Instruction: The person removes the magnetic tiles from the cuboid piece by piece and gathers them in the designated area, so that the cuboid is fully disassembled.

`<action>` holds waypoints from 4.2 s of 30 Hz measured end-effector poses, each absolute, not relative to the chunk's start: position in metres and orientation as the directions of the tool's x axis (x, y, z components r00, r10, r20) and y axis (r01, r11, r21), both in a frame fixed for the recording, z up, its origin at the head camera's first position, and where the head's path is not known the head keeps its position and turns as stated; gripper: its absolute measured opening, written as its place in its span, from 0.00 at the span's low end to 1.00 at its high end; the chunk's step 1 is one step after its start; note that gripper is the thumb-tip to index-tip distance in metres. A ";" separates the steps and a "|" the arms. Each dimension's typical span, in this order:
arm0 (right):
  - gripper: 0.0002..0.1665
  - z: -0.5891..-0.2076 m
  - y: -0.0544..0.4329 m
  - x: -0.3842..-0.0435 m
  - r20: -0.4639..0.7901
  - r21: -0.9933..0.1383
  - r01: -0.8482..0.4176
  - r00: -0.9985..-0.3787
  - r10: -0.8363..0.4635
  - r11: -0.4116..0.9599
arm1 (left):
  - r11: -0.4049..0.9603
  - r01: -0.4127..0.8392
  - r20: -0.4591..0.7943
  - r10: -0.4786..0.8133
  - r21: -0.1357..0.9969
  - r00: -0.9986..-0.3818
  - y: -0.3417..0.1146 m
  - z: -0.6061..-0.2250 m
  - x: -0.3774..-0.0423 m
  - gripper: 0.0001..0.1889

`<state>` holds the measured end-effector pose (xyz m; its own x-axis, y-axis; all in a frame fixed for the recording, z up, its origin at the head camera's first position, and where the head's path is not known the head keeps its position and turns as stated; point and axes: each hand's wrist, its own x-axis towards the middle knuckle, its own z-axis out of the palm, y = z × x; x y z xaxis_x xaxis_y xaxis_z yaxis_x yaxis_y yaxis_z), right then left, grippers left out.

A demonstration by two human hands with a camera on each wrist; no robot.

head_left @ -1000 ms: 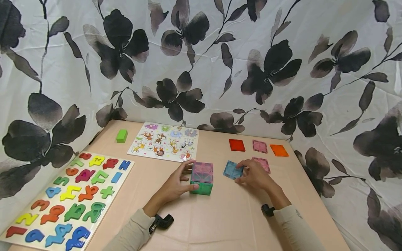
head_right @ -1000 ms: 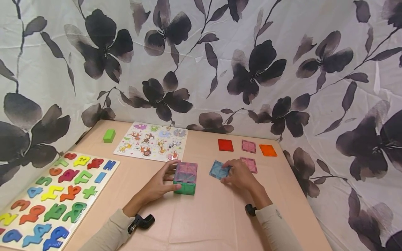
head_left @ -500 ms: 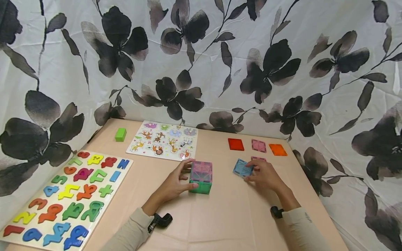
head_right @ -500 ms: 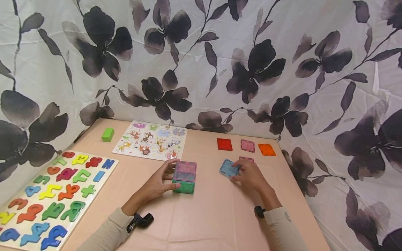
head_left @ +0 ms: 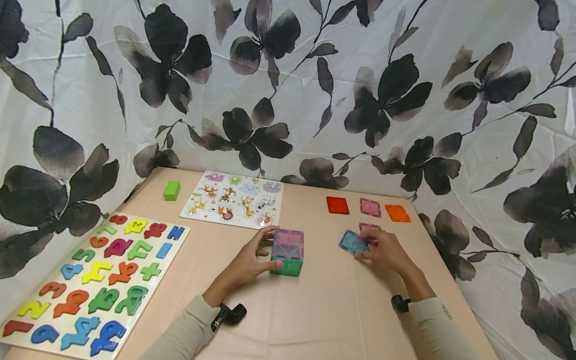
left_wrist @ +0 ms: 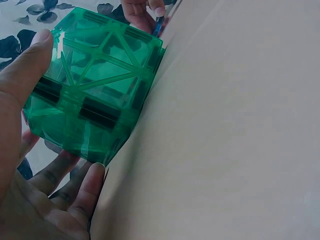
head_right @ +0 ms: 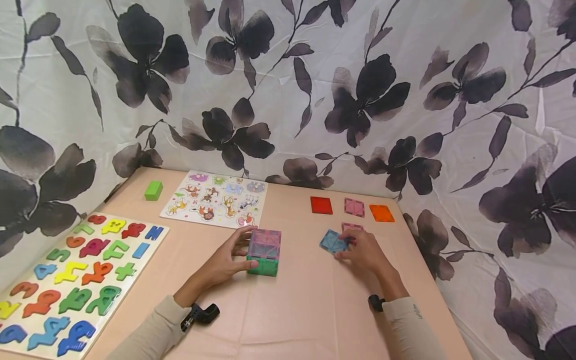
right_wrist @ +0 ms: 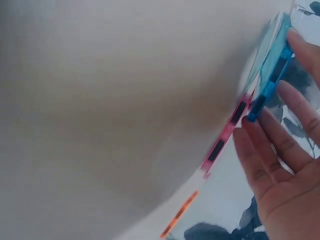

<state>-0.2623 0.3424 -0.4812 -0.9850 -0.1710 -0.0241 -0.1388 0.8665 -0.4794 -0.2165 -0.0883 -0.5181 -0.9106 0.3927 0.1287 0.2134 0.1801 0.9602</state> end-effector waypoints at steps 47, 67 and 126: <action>0.28 -0.475 0.468 -0.261 -0.008 -0.314 -0.007 -1.000 -0.010 0.949 | 0.185 0.228 0.141 0.389 0.956 -0.910 -0.091 -0.520 -0.215 0.47; 0.27 -0.438 0.328 -0.233 0.162 -0.531 -0.212 -0.976 -0.147 0.820 | 0.155 0.225 0.148 0.396 0.962 -0.906 -0.090 -0.518 -0.218 0.47; 0.26 -0.453 0.180 -0.196 0.027 -0.981 -0.073 -0.969 -0.244 0.180 | 0.138 0.245 0.176 0.384 0.960 -0.906 -0.086 -0.518 -0.216 0.46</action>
